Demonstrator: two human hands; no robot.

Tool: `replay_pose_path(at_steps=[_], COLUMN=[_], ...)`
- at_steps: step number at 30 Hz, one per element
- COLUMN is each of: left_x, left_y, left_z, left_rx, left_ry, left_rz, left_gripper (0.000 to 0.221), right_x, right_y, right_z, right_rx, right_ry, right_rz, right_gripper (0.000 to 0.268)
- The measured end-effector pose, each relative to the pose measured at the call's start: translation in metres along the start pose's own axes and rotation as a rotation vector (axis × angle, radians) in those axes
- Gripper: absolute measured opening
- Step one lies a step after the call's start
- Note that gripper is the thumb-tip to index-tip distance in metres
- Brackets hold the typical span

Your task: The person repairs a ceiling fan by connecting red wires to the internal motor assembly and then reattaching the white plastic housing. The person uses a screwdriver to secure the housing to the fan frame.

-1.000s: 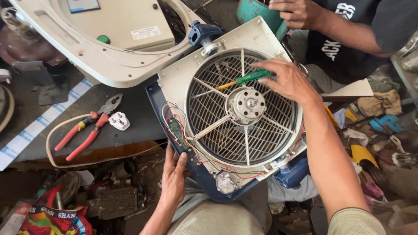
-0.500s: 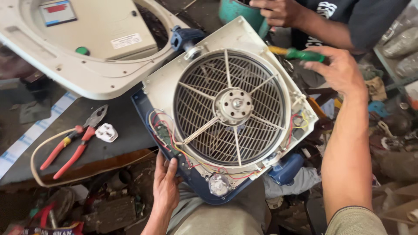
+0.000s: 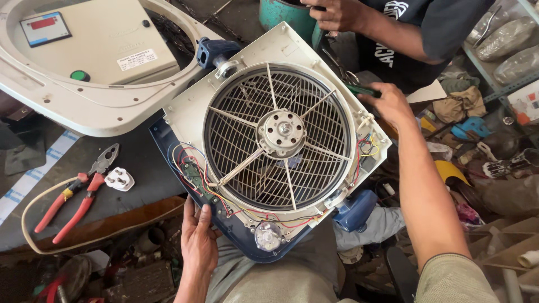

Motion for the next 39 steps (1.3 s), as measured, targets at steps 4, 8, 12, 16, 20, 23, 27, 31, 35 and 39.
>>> replay_pose_path(at_steps=[4,8,12,16,20,23,27,31,35,39], left_x=[0.000,0.000,0.000,0.000,-0.002,0.000,0.002,0.003,0.003,0.002], left_y=[0.002,0.007,0.013,0.014,0.012,0.010,0.003,0.000,0.001,0.000], left_z=[0.001,0.003,0.005,0.006,0.003,0.001,0.000,-0.001,-0.003,-0.004], left_rx=[0.010,0.011,0.014,0.037,0.027,0.027,0.022,0.014,0.025,0.005], left_ry=[-0.025,-0.023,-0.023,-0.025,-0.021,-0.016,0.021,0.026,0.020,0.045], left_rz=[0.005,0.009,0.003,0.024,0.014,0.002,-0.028,-0.035,-0.009,-0.005], left_gripper=[0.061,0.057,0.055,0.053,0.052,0.051,0.053,0.057,0.058,0.061], right_x=[0.018,0.013,-0.003,-0.024,-0.048,-0.068,-0.085,-0.092,-0.092,-0.088], right_y=[0.002,0.002,0.016,0.028,0.031,0.026,0.026,0.031,0.037,0.041], right_z=[-0.008,-0.011,-0.005,0.007,0.013,0.010,0.010,0.009,0.003,-0.002], right_rx=[-0.104,-0.099,0.014,0.058,0.260,0.308,0.354,0.304,0.224,0.344], right_ry=[-0.064,-0.061,-0.040,-0.088,-0.178,-0.023,0.066,0.054,0.020,0.042], right_rz=[0.230,0.270,0.272,0.287,0.232,0.150,0.138,0.178,0.177,0.108], right_gripper=[0.041,0.045,0.042,0.036,0.030,0.037,0.044,0.046,0.047,0.047])
Point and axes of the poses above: each hand's wrist, its own x-axis towards the middle knuckle, its own z-axis out of the back of the hand, y = z × x, the point moved 3 cm from there along x, towards the middle knuckle, and after that the axes turned 5 degrees about x, right-handed, at the moved point
